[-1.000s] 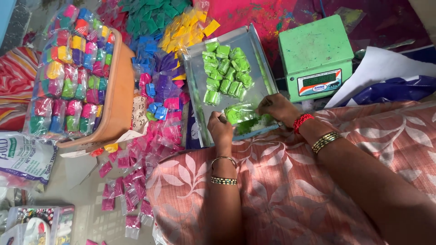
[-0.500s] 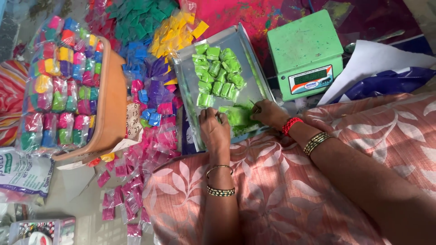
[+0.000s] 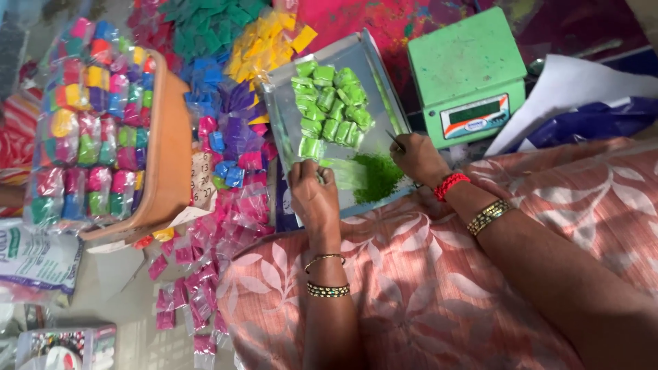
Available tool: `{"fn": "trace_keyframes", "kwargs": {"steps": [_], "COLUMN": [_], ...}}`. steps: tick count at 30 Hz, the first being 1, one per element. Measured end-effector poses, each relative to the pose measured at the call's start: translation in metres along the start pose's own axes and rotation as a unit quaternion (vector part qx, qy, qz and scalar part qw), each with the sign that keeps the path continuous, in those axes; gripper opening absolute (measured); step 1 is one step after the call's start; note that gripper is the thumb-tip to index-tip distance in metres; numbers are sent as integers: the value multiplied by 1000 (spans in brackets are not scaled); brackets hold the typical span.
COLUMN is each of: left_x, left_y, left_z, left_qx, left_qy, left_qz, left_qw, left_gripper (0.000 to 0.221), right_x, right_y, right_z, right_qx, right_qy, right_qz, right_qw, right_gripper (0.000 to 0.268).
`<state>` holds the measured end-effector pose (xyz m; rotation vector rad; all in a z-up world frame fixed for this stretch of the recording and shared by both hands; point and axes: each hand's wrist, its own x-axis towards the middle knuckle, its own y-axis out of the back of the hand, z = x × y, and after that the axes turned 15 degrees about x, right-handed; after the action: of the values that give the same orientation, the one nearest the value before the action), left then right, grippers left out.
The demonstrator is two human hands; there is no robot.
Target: The person uses a small card to scoop green powder into small plastic packets, then seals the packets by hand.
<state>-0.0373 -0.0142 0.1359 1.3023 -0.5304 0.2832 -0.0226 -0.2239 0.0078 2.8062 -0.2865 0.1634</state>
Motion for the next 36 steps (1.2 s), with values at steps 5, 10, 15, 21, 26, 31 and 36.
{"fn": "trace_keyframes", "kwargs": {"steps": [5,10,15,21,26,31,36], "left_x": [0,-1,-8,-10,-6,-4,-6], "left_y": [-13,-5,-11,-13,-10,-7,-9], "left_z": [-13,-7,-9,-12,-12,-12,-11], "left_qx": [0,-15,-13,-16,-5,11,-4], "left_qy": [14,6,-7,-1,9,13,9], "left_qz": [-9,-13,-29,-70,-77,-80,-77], "left_qw": [1000,1000,999,997,997,997,997], "left_gripper": [13,13,14,16,16,18,17], "right_x": [3,-4,-6,-9,-2,1,0], "right_y": [-5,0,-34,-55,-51,-39,-46], "right_z": [-1,-66,-77,-90,-85,-94,-81], "right_qx": [-25,48,76,43,99,101,58], "right_qy": [2,4,203,24,123,68,74], "right_qz": [-7,-131,-142,-197,-151,-122,-128], "right_qw": [1000,990,966,979,976,985,987], "right_gripper": [16,49,77,64,72,46,21]}}
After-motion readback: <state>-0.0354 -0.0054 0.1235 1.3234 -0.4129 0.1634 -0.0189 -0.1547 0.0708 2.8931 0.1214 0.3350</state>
